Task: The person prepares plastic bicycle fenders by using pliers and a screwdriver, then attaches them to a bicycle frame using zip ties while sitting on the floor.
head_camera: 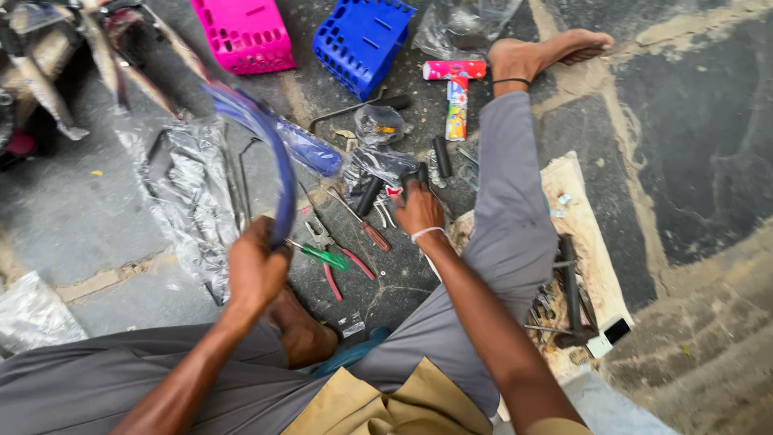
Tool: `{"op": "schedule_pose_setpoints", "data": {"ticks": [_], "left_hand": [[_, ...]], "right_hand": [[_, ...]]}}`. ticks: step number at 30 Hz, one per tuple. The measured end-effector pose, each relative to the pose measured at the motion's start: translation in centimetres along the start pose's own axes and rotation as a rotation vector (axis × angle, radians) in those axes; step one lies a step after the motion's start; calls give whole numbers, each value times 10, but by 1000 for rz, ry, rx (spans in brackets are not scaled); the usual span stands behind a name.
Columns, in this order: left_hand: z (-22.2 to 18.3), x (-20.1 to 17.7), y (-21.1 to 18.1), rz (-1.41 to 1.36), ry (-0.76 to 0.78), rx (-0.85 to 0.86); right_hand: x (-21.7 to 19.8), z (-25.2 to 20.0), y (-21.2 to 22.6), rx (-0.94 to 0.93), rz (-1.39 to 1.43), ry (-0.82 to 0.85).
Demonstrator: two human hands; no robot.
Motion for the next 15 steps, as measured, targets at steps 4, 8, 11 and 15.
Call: {"op": "schedule_pose_setpoints", "data": {"ticks": [4,8,11,15], "left_hand": [[9,35,22,74,-109,106],[38,75,48,111,-154,145],[48,90,58,161,-145,246],[6,81,28,496,-597,474]], "right_hand": [[27,13,3,141,-47,54],[26,4,-5,108,-68,55],[5,-14,11,75,-26,74],[-24,-57,52,-38,641,-30]]}}
Point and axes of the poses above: each hand's wrist, its own z-axis towards the middle knuckle, its own x-axis out of the palm, y = z × x, the point moved 8 cm from there along z, towards the middle knuckle, and after that the axes turned 14 degrees about -x, right-handed, at the moved point
